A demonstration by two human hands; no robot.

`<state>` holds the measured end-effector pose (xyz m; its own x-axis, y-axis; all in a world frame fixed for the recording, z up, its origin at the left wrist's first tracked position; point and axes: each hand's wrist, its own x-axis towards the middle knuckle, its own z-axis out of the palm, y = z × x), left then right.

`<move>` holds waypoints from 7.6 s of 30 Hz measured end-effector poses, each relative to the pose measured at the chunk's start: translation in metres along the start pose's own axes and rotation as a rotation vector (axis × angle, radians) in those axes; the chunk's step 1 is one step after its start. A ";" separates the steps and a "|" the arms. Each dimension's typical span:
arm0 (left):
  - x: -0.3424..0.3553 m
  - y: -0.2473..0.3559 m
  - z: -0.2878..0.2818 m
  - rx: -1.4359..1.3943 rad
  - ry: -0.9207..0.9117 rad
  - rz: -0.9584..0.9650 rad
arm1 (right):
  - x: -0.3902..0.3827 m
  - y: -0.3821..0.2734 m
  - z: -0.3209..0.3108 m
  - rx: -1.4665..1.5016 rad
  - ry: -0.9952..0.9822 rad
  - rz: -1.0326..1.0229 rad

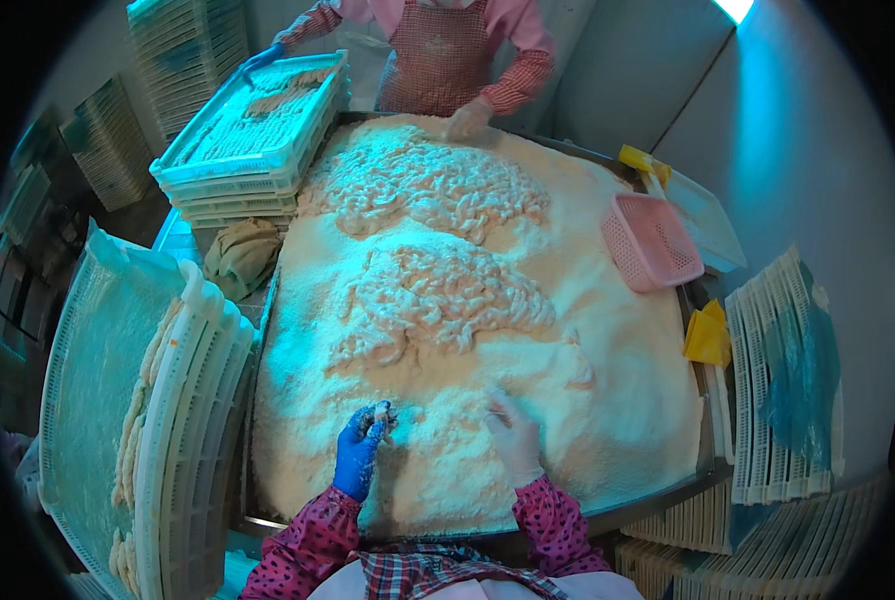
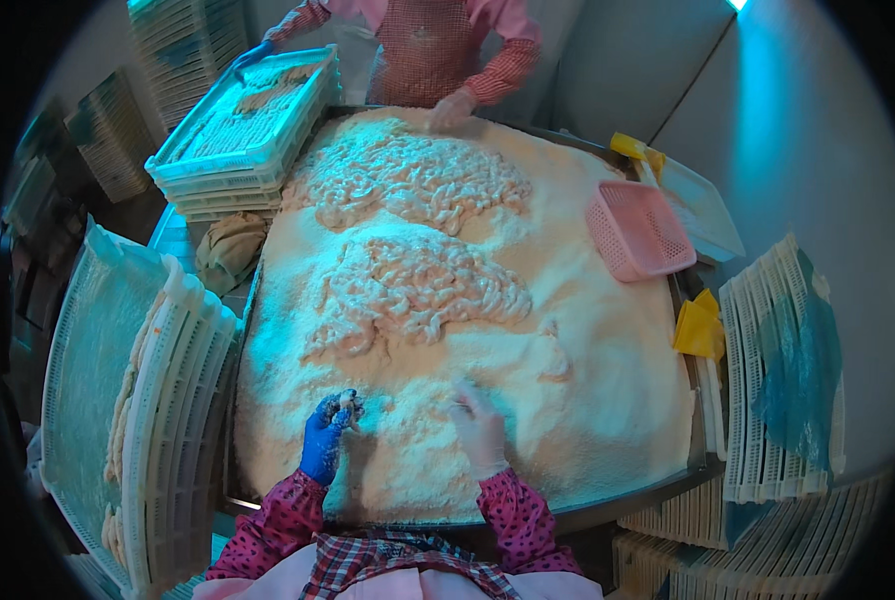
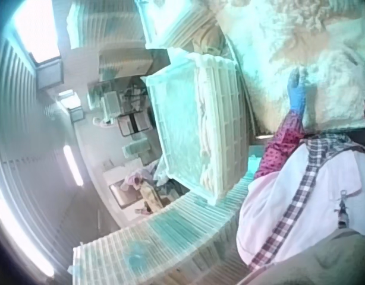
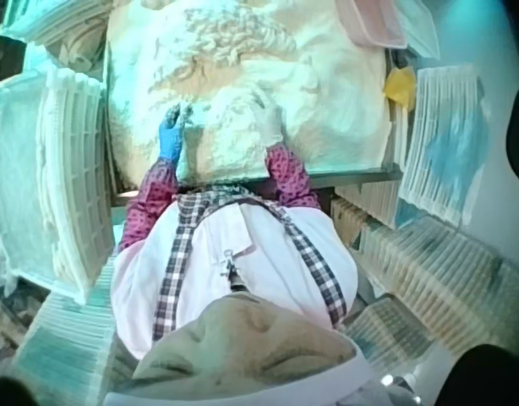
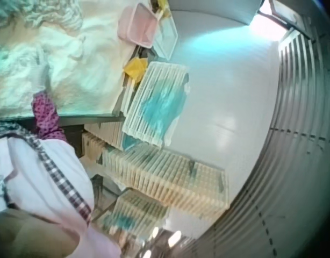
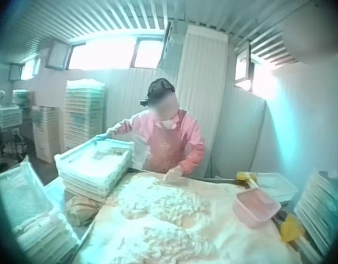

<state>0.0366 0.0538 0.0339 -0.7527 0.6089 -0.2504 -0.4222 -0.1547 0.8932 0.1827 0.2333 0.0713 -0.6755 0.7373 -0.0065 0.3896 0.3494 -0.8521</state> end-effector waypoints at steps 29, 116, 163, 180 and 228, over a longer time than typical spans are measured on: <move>-0.028 -0.003 0.005 -0.823 0.269 0.132 | -0.024 -0.097 0.094 0.085 -0.259 -0.568; 0.009 -0.019 0.024 0.378 -0.448 0.028 | -0.063 -0.102 0.072 0.208 0.169 -0.706; -0.276 0.305 -0.360 0.651 0.797 0.033 | 0.070 0.101 -0.119 0.321 0.192 0.282; -0.036 0.079 -0.030 1.238 -0.595 0.418 | -0.004 -0.010 0.020 -0.399 -0.236 -0.307; -0.009 0.026 0.008 -0.689 -0.120 -0.334 | -0.018 -0.008 0.013 -0.386 -0.109 -0.387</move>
<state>0.0362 0.0504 0.0620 -0.4870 0.7823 -0.3885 -0.8657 -0.3734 0.3333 0.1837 0.2097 0.0709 -0.8680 0.4557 0.1972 0.2871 0.7847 -0.5494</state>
